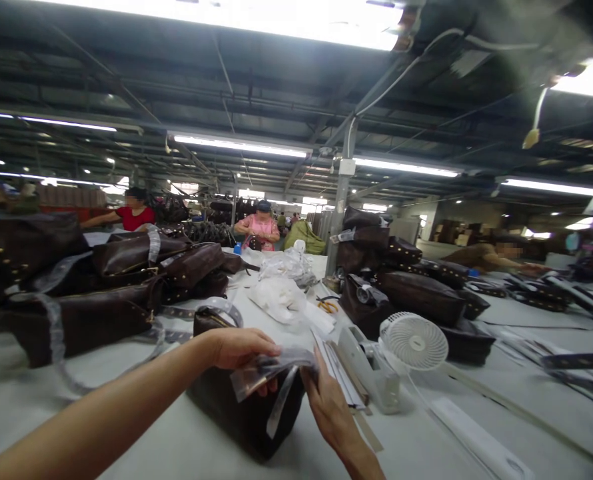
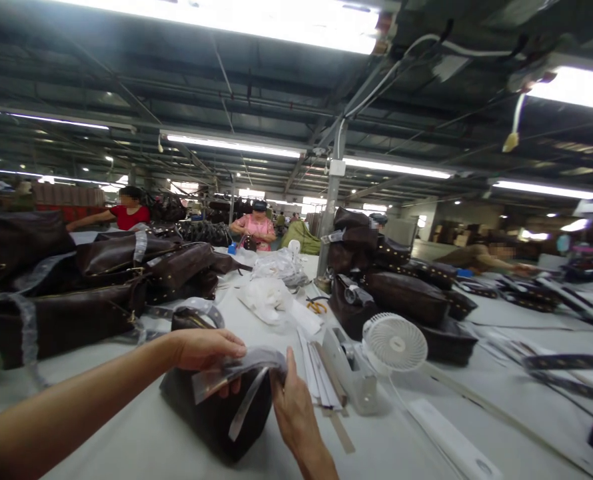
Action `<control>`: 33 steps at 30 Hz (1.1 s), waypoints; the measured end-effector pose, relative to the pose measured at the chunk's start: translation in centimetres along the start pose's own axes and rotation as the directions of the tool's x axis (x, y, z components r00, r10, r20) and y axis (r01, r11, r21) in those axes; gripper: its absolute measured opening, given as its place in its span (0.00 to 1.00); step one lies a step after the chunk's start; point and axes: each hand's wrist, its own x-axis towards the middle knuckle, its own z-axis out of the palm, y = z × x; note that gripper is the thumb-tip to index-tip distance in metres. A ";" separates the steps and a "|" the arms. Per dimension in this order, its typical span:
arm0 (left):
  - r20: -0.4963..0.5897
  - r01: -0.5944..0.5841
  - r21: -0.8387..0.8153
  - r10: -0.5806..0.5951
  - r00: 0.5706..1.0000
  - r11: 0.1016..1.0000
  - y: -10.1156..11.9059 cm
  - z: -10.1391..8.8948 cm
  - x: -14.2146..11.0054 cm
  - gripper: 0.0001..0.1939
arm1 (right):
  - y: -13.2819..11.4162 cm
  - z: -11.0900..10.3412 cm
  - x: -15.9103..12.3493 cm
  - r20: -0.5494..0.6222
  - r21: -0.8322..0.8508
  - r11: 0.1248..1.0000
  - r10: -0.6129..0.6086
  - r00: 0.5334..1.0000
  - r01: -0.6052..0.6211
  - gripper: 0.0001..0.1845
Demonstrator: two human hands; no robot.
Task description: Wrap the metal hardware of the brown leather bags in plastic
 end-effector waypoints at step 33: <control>-0.218 0.097 0.189 -0.054 0.974 0.977 6.6 -2.6 0.8 0.06 | 0.9 0.9 1.4 -0.021 -0.109 0.991 0.076 0.997 -0.078 0.49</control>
